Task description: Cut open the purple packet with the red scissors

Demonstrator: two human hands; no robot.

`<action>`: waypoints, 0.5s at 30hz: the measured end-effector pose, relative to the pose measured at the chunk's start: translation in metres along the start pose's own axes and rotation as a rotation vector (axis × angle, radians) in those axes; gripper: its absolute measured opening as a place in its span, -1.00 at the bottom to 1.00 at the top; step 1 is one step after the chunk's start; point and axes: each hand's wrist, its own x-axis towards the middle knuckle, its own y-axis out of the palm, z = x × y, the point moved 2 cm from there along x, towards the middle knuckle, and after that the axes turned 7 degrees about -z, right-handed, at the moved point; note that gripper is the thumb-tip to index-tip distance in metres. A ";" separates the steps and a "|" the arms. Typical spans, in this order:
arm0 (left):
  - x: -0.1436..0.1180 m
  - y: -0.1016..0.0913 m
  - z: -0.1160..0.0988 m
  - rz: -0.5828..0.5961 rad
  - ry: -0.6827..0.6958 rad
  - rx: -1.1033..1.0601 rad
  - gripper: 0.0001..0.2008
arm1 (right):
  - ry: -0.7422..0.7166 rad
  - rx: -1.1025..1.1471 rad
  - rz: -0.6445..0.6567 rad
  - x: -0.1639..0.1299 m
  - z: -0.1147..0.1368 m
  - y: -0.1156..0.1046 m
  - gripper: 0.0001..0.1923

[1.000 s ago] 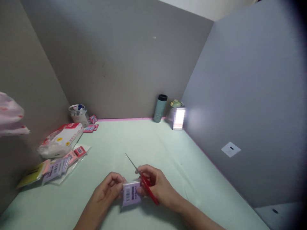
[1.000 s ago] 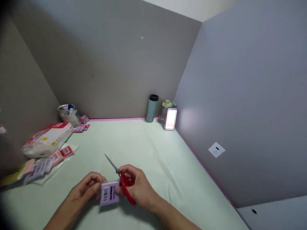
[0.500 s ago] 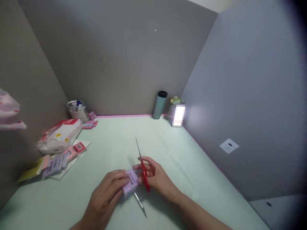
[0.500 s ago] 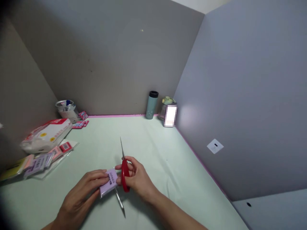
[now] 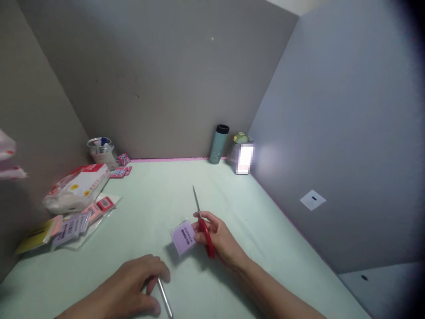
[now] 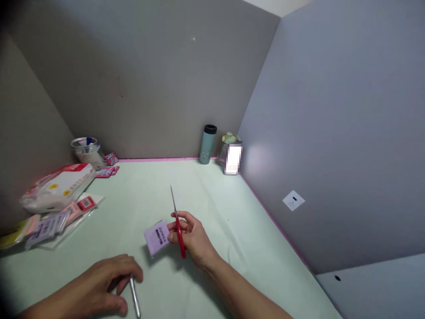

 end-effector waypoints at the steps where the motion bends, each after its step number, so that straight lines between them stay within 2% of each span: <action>1: 0.000 0.001 0.002 0.000 0.046 0.021 -0.82 | 0.002 -0.002 0.006 0.000 0.000 0.000 -0.36; 3: 0.003 0.003 0.007 -0.100 0.097 0.075 -0.96 | -0.006 0.008 0.016 -0.001 0.001 0.001 -0.38; 6: 0.008 0.005 0.012 -0.407 0.090 0.132 -0.83 | -0.033 0.024 0.033 -0.002 0.000 0.002 -0.41; 8: 0.009 0.005 0.010 -0.532 0.054 0.083 -0.70 | -0.053 0.017 0.047 -0.003 0.001 0.003 -0.43; 12: 0.004 0.005 -0.003 -0.548 -0.090 -0.205 -0.63 | -0.087 -0.061 0.069 -0.005 0.001 0.006 -0.42; 15: 0.001 0.004 -0.014 -0.506 -0.091 -0.311 -0.64 | -0.105 -0.119 0.082 -0.007 -0.001 0.009 -0.41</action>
